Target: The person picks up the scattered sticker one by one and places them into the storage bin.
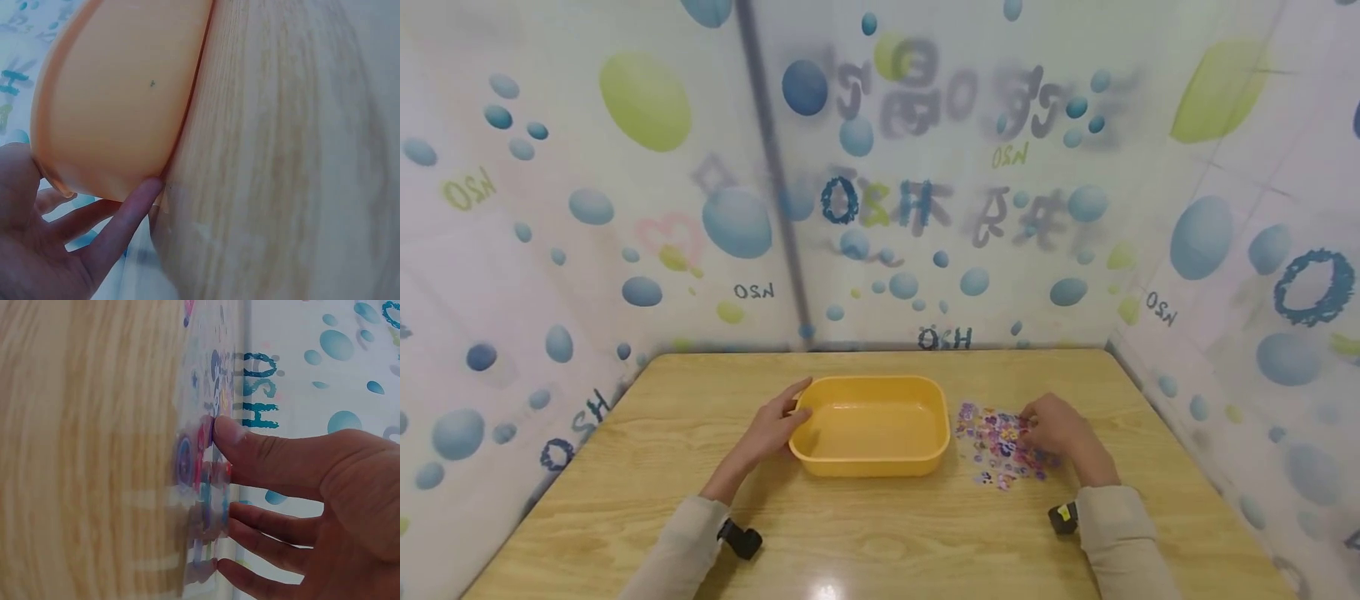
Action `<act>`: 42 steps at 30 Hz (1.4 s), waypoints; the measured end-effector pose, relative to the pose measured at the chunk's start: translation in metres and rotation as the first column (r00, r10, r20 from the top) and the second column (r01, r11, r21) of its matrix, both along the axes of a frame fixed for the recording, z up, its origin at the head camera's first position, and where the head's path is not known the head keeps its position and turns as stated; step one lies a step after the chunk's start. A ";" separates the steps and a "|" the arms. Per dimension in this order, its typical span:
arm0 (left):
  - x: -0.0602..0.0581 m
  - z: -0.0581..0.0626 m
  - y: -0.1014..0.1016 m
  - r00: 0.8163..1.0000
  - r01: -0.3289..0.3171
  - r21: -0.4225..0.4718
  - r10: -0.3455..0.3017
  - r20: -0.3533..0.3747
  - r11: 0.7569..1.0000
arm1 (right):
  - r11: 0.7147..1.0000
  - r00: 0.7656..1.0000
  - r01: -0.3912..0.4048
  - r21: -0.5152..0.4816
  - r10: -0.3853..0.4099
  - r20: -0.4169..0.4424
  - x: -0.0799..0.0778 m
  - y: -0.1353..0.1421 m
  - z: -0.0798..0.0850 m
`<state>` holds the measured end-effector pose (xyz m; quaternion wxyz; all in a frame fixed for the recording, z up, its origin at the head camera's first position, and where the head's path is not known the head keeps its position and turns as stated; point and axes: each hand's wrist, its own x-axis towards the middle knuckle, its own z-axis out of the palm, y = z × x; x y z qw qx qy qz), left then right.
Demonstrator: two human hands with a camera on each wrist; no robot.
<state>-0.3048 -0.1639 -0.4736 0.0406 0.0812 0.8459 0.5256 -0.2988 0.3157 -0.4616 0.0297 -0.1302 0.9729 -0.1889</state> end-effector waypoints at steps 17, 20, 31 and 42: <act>0.002 -0.006 0.000 1.000 -0.004 0.003 0.004 0.007 1.000 | 1.000 1.000 0.017 -0.005 -0.017 -0.019 0.005 -0.003 -0.004; 0.002 -0.005 0.000 1.000 0.002 0.004 -0.002 0.006 1.000 | 1.000 0.999 0.025 0.002 -0.025 -0.032 0.004 -0.003 -0.005; 0.001 -0.003 0.000 1.000 0.006 0.006 -0.006 0.006 1.000 | 0.998 0.994 0.003 -0.061 -0.010 -0.111 0.007 -0.001 -0.007; 0.001 0.000 0.001 1.000 0.003 0.010 -0.003 0.019 1.000 | 0.962 0.983 0.168 -0.216 -0.179 -0.033 0.012 0.001 0.000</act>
